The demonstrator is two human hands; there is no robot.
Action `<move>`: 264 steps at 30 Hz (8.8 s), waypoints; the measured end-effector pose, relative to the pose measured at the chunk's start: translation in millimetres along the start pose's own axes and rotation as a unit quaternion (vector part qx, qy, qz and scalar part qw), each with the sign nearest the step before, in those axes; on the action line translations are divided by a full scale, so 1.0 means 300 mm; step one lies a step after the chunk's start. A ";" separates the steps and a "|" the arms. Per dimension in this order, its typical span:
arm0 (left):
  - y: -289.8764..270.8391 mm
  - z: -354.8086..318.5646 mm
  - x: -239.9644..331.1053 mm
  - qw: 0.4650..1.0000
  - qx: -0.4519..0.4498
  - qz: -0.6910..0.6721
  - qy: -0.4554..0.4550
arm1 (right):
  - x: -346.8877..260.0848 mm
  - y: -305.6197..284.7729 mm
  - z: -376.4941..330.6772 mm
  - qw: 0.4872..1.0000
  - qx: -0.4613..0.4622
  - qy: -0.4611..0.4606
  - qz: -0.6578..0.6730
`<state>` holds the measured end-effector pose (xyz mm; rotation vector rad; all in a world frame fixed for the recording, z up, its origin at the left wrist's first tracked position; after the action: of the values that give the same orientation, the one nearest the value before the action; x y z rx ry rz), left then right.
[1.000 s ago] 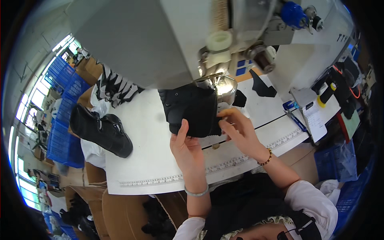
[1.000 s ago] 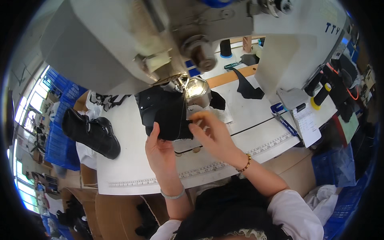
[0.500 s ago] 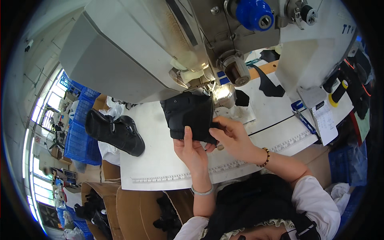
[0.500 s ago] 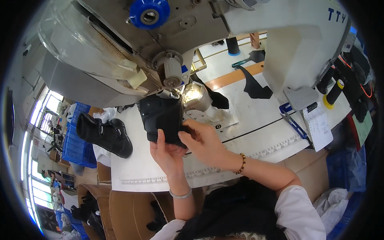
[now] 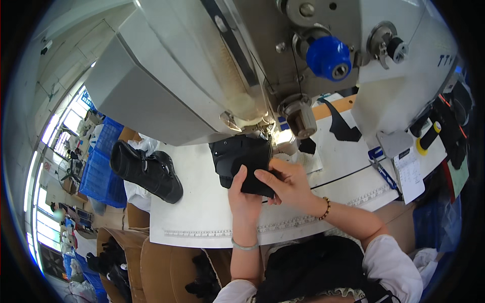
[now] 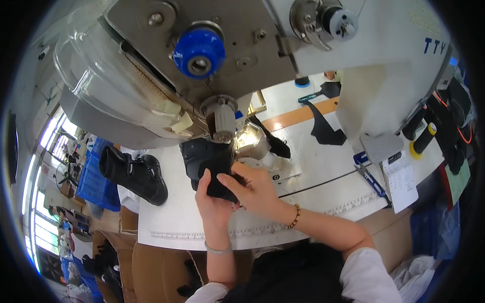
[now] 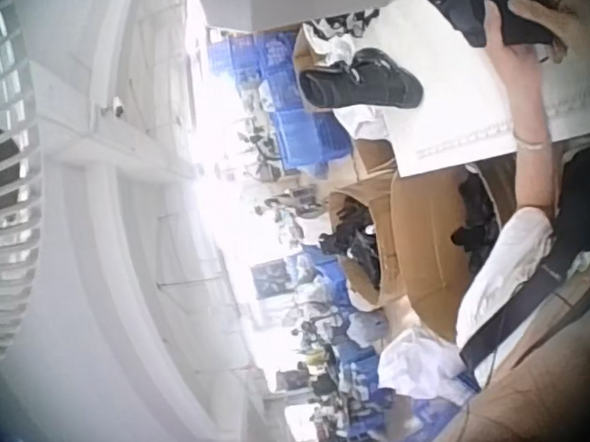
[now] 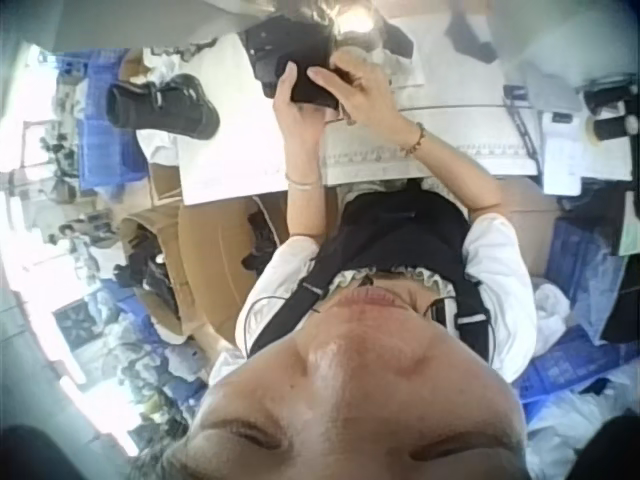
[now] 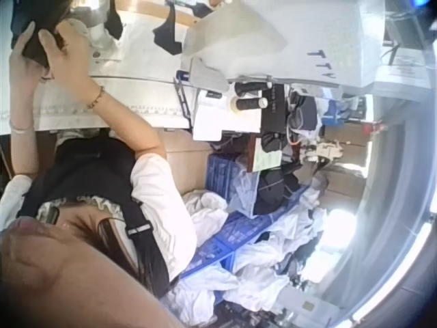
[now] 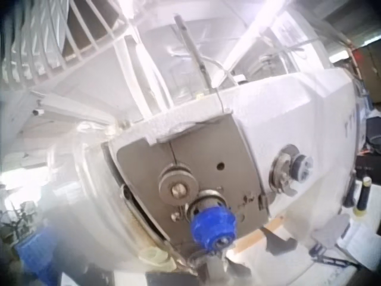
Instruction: The person sews and trims components of a black boot upper using an industrial sewing machine and thread snips.
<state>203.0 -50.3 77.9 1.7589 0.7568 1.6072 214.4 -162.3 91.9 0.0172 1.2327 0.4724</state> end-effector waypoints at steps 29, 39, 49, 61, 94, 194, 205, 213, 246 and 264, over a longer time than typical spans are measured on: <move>0.103 -0.040 -0.082 0.995 0.080 -0.024 0.047 | -0.011 -0.060 -0.009 0.999 0.028 0.041 0.017; 0.052 -0.066 -0.130 0.988 0.119 0.054 0.081 | -0.052 -0.087 -0.001 0.994 -0.003 0.101 0.048; 0.252 -0.172 0.068 0.339 -0.097 0.862 0.364 | -0.061 -0.106 -0.006 0.989 -0.047 0.133 0.052; 0.172 -0.119 0.049 0.401 -0.103 0.749 0.517 | -0.052 -0.116 -0.057 0.980 -0.038 0.141 0.133; 0.179 -0.123 0.038 0.374 -0.104 0.739 0.550 | -0.061 -0.119 -0.019 0.990 -0.018 0.096 0.099; 0.219 -0.054 0.070 0.440 -0.010 0.654 0.615 | -0.346 -0.175 0.004 0.694 -0.079 -0.379 -0.607; 0.217 -0.050 0.039 0.362 -0.079 0.687 0.625 | -0.290 -0.152 0.060 0.696 -0.071 -0.363 -0.616; 0.202 -0.060 0.005 0.262 -0.105 0.699 0.657 | -0.351 -0.171 0.012 0.701 -0.026 -0.321 -0.637; 0.187 -0.060 0.061 0.351 -0.135 0.662 0.648 | -0.193 -0.157 0.015 0.713 -0.119 -0.508 -0.468; 0.176 -0.043 0.077 0.339 -0.172 0.665 0.643 | -0.184 -0.157 0.009 0.767 -0.115 -0.457 -0.436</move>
<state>192.1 -65.2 133.9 -0.1237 -1.0423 3.7520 219.0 -223.9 130.1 -0.4752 0.1139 -0.2308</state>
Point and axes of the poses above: each hand's wrist, its own z-axis towards the middle knuckle, its own y-axis out of the palm, x = y × z, the point moved 5 cm from there along z, towards the middle knuckle, and after that the axes turned 4 degrees about -y, right-handed, at the moved point
